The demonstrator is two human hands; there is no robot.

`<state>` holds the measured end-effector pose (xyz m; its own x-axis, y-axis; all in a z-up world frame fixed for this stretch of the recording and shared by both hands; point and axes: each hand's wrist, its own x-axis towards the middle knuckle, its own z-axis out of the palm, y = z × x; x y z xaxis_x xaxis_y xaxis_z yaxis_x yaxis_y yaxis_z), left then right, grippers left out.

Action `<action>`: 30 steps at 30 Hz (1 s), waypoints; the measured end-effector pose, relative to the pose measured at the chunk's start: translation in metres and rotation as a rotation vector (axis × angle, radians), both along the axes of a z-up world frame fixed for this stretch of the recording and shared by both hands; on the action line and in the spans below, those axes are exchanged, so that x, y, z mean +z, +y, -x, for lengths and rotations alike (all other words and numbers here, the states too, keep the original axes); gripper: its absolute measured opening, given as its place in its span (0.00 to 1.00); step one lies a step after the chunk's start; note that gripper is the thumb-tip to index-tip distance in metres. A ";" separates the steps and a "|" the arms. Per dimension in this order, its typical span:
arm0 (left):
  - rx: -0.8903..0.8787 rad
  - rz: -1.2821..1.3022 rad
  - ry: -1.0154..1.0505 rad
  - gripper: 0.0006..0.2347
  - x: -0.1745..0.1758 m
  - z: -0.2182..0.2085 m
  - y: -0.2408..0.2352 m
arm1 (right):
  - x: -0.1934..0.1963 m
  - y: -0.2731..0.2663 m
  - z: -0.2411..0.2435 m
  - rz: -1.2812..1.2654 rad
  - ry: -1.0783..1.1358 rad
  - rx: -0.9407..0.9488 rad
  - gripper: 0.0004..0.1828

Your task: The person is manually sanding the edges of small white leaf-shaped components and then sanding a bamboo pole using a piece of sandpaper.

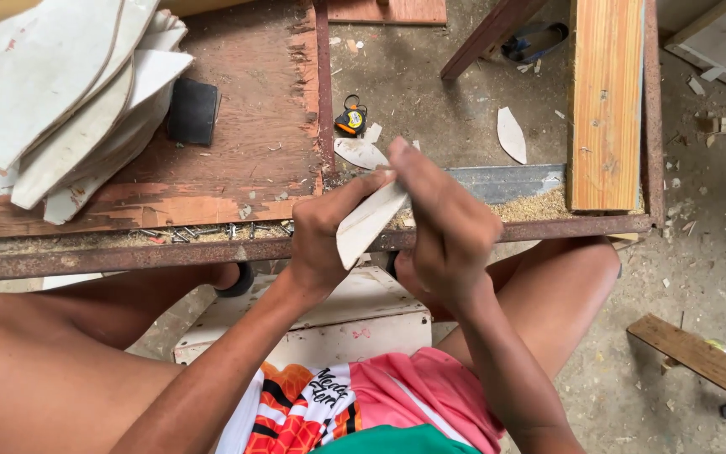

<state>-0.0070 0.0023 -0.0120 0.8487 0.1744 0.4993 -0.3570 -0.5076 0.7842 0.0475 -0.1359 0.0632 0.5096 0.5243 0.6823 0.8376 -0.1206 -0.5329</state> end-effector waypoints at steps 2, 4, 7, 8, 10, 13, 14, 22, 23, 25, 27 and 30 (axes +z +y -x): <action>0.064 0.167 0.009 0.07 0.022 -0.002 -0.003 | -0.021 0.000 -0.018 -0.049 0.047 -0.129 0.17; 0.074 0.136 0.016 0.07 0.014 -0.001 -0.003 | -0.003 0.001 0.005 -0.062 0.026 -0.120 0.17; 0.082 0.106 0.030 0.06 0.023 -0.001 -0.003 | 0.003 0.010 0.012 -0.127 -0.024 -0.091 0.17; 0.070 0.099 0.030 0.06 0.029 -0.001 0.000 | 0.001 0.015 0.009 -0.186 -0.061 -0.080 0.16; 0.063 0.113 0.015 0.06 0.031 -0.002 -0.001 | -0.030 0.009 -0.011 -0.148 0.022 -0.106 0.16; 0.070 0.115 0.018 0.06 0.021 0.000 -0.003 | -0.035 0.006 -0.004 -0.098 0.138 -0.171 0.18; 0.088 0.096 0.028 0.06 0.015 -0.002 -0.002 | -0.031 0.008 0.001 -0.097 0.165 -0.208 0.18; 0.055 0.129 0.032 0.08 0.022 -0.001 -0.001 | -0.052 0.006 -0.010 -0.113 0.023 -0.199 0.16; 0.034 0.146 0.043 0.08 0.022 -0.002 0.000 | -0.068 0.000 -0.020 -0.005 0.226 -0.213 0.18; 0.052 0.004 0.086 0.09 0.030 -0.004 0.003 | -0.061 -0.006 -0.016 -0.011 0.292 -0.271 0.18; 0.083 -0.139 0.117 0.10 0.044 -0.011 0.009 | -0.058 -0.011 -0.027 -0.021 0.345 -0.316 0.17; 0.088 -0.373 0.181 0.19 0.065 -0.007 0.022 | -0.075 -0.033 -0.042 -0.172 0.430 -0.371 0.21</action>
